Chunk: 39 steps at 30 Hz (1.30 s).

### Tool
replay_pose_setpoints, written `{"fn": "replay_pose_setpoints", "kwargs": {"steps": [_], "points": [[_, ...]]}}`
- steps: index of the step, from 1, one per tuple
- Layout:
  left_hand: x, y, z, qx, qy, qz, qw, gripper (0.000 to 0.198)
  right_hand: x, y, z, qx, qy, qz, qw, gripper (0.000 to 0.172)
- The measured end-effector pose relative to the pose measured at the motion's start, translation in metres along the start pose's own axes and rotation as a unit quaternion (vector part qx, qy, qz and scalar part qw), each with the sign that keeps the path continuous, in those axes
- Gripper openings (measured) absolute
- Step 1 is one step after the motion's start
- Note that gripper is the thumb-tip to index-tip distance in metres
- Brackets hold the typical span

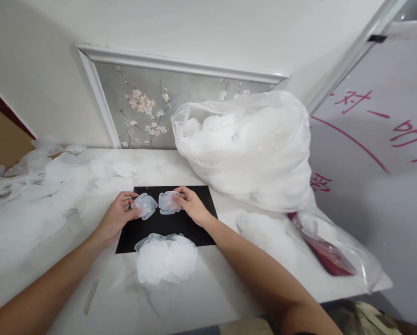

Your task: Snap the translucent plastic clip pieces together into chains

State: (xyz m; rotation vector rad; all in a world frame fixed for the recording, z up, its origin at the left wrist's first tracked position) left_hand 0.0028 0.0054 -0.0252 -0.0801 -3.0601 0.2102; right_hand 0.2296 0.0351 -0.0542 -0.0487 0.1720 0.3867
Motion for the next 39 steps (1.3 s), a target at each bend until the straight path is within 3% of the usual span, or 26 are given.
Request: {"fn": "replay_pose_setpoints", "kwargs": {"steps": [4,10,13,15,18,20,24,28,31,35,37,39], "points": [[-0.001,-0.002,-0.008,0.038,-0.020,-0.003,0.999,0.054,0.003,0.000,0.003,-0.036,0.111,0.013,0.993,0.030],[-0.001,-0.001,-0.014,0.048,-0.018,0.017,0.999,0.041,0.006,-0.001,0.002,-0.030,0.097,0.021,0.995,0.024],[0.001,0.001,-0.012,0.048,-0.031,0.020,0.998,0.035,0.009,-0.003,0.003,-0.004,0.019,0.014,1.000,0.026],[0.002,0.002,-0.011,0.049,-0.032,0.024,0.998,0.032,0.011,-0.006,0.005,0.031,-0.069,0.023,0.997,0.037],[0.003,0.003,-0.010,0.053,-0.030,0.031,0.998,0.030,0.012,-0.009,0.006,0.091,-0.198,0.058,0.974,0.063],[0.004,0.004,-0.010,0.055,-0.028,0.035,0.997,0.033,0.013,-0.011,0.005,0.119,-0.278,0.068,0.951,0.070],[0.008,0.005,-0.008,0.022,0.014,0.058,0.998,0.040,0.013,-0.010,0.002,0.165,-0.392,0.058,0.903,0.057],[0.010,0.005,-0.005,-0.016,0.040,0.089,0.995,0.047,0.011,-0.008,0.002,0.201,-0.422,0.002,0.884,0.025],[0.009,0.004,-0.005,-0.053,0.095,0.093,0.990,0.041,0.008,-0.008,0.004,0.201,-0.365,-0.059,0.907,0.013],[0.008,0.003,-0.010,-0.138,0.253,0.041,0.957,0.010,0.003,-0.005,0.002,0.084,-0.099,-0.071,0.989,0.016],[0.008,0.003,-0.013,-0.162,0.269,-0.004,0.949,0.011,0.002,-0.003,0.000,0.028,0.042,-0.043,0.998,0.022],[0.009,0.003,-0.014,-0.141,0.199,-0.035,0.969,0.018,0.002,-0.001,0.000,-0.004,0.131,-0.015,0.991,0.029]]}}
Point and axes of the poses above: each hand's wrist, its own y-axis towards the middle knuckle, its own x-axis out of the back of the hand, z = x × y, the point moved 1 cm from there along y, towards the middle knuckle, and after that the axes turned 4 degrees about z, right-handed, at the moved point
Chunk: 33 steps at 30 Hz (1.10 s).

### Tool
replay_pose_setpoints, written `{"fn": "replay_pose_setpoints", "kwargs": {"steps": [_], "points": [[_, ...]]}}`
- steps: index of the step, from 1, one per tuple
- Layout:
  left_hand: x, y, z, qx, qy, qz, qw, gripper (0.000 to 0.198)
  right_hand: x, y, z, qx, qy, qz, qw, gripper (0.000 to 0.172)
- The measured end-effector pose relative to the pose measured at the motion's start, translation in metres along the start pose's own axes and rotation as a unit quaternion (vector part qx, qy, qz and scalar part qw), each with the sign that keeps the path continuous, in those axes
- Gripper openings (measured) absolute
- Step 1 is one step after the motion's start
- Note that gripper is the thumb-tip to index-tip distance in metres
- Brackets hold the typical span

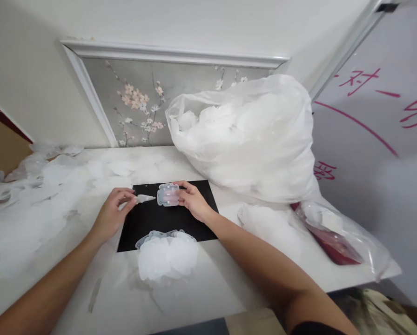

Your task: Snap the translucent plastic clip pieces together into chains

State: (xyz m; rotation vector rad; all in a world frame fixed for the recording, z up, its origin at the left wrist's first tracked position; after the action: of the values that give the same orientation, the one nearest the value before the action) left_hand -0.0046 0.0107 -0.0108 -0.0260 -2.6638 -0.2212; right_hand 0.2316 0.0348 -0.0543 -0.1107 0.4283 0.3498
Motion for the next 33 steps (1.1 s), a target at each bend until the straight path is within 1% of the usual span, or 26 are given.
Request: {"fn": "replay_pose_setpoints", "kwargs": {"steps": [1,2,4,5,7,9,12,15,18,20,21,22,23,24,25,27,28,29,30,31,32,33], "points": [[0.000,0.000,0.000,0.034,-0.061,-0.003,0.998,0.022,0.000,0.001,0.000,-0.012,0.026,0.007,1.000,0.030],[-0.001,-0.001,0.000,0.076,-0.128,0.003,0.989,0.025,0.000,0.001,0.001,-0.020,0.043,0.010,0.999,0.031],[-0.004,-0.002,0.000,0.159,-0.246,0.026,0.956,0.025,0.000,0.001,0.003,-0.030,0.060,0.011,0.998,0.030],[-0.005,-0.003,0.000,0.190,-0.288,0.035,0.938,0.023,0.000,0.001,0.003,-0.033,0.064,0.011,0.997,0.030],[-0.007,-0.003,0.000,0.229,-0.339,0.044,0.911,0.016,-0.001,0.000,0.004,-0.035,0.068,0.014,0.997,0.029],[-0.008,-0.003,-0.001,0.244,-0.369,0.046,0.896,0.012,-0.001,-0.001,0.005,-0.037,0.069,0.018,0.997,0.028],[-0.008,-0.003,-0.002,0.253,-0.391,0.046,0.884,0.013,0.000,-0.001,0.004,-0.037,0.066,0.021,0.997,0.029],[-0.008,-0.002,-0.004,0.260,-0.396,0.046,0.879,0.019,0.000,-0.001,0.003,-0.036,0.062,0.019,0.997,0.033],[-0.008,-0.001,-0.003,0.260,-0.394,0.055,0.879,0.019,0.000,0.000,0.002,-0.037,0.057,0.021,0.997,0.037],[-0.007,-0.002,-0.005,0.253,-0.379,0.067,0.888,0.016,0.001,0.000,0.002,-0.036,0.052,0.015,0.998,0.040],[-0.005,-0.004,-0.008,0.246,-0.365,0.082,0.894,0.019,0.001,-0.001,0.004,-0.038,0.051,0.014,0.998,0.041],[-0.004,-0.006,-0.012,0.237,-0.349,0.107,0.900,0.025,0.001,-0.002,0.008,-0.046,0.048,0.022,0.998,0.040],[-0.003,-0.010,-0.017,0.226,-0.332,0.145,0.904,0.032,0.000,-0.005,0.012,-0.060,0.042,0.041,0.996,0.040],[-0.002,-0.014,-0.023,0.215,-0.313,0.194,0.904,0.037,-0.001,-0.008,0.018,-0.078,0.030,0.076,0.994,0.040],[-0.003,-0.019,-0.030,0.205,-0.289,0.253,0.900,0.040,-0.004,-0.013,0.024,-0.102,0.009,0.123,0.987,0.041],[-0.008,-0.031,-0.043,0.172,-0.204,0.369,0.890,0.035,-0.011,-0.026,0.038,-0.151,-0.070,0.233,0.958,0.041],[-0.011,-0.037,-0.047,0.144,-0.138,0.406,0.892,0.030,-0.016,-0.033,0.044,-0.162,-0.128,0.277,0.938,0.041],[-0.015,-0.042,-0.050,0.112,-0.062,0.416,0.900,0.027,-0.021,-0.041,0.049,-0.160,-0.199,0.308,0.916,0.040],[-0.019,-0.047,-0.052,0.080,0.014,0.402,0.912,0.027,-0.025,-0.048,0.053,-0.145,-0.278,0.321,0.894,0.038],[-0.022,-0.050,-0.052,0.052,0.080,0.374,0.923,0.029,-0.029,-0.055,0.055,-0.119,-0.357,0.314,0.872,0.038],[-0.025,-0.052,-0.051,0.034,0.128,0.343,0.930,0.034,-0.033,-0.060,0.056,-0.092,-0.430,0.294,0.849,0.039],[-0.027,-0.053,-0.049,0.024,0.154,0.324,0.933,0.040,-0.036,-0.065,0.055,-0.073,-0.486,0.271,0.827,0.041]]}}
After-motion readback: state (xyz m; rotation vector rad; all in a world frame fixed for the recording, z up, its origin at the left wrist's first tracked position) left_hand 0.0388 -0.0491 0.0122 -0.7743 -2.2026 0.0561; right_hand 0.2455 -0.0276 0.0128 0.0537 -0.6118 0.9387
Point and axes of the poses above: each hand's wrist, its own y-axis towards the middle knuckle, its own x-axis out of the back of the hand, z = x × y, the point moved 1 cm from there along y, towards the middle knuckle, and after that the axes turned 4 degrees about z, right-handed, at the moved point
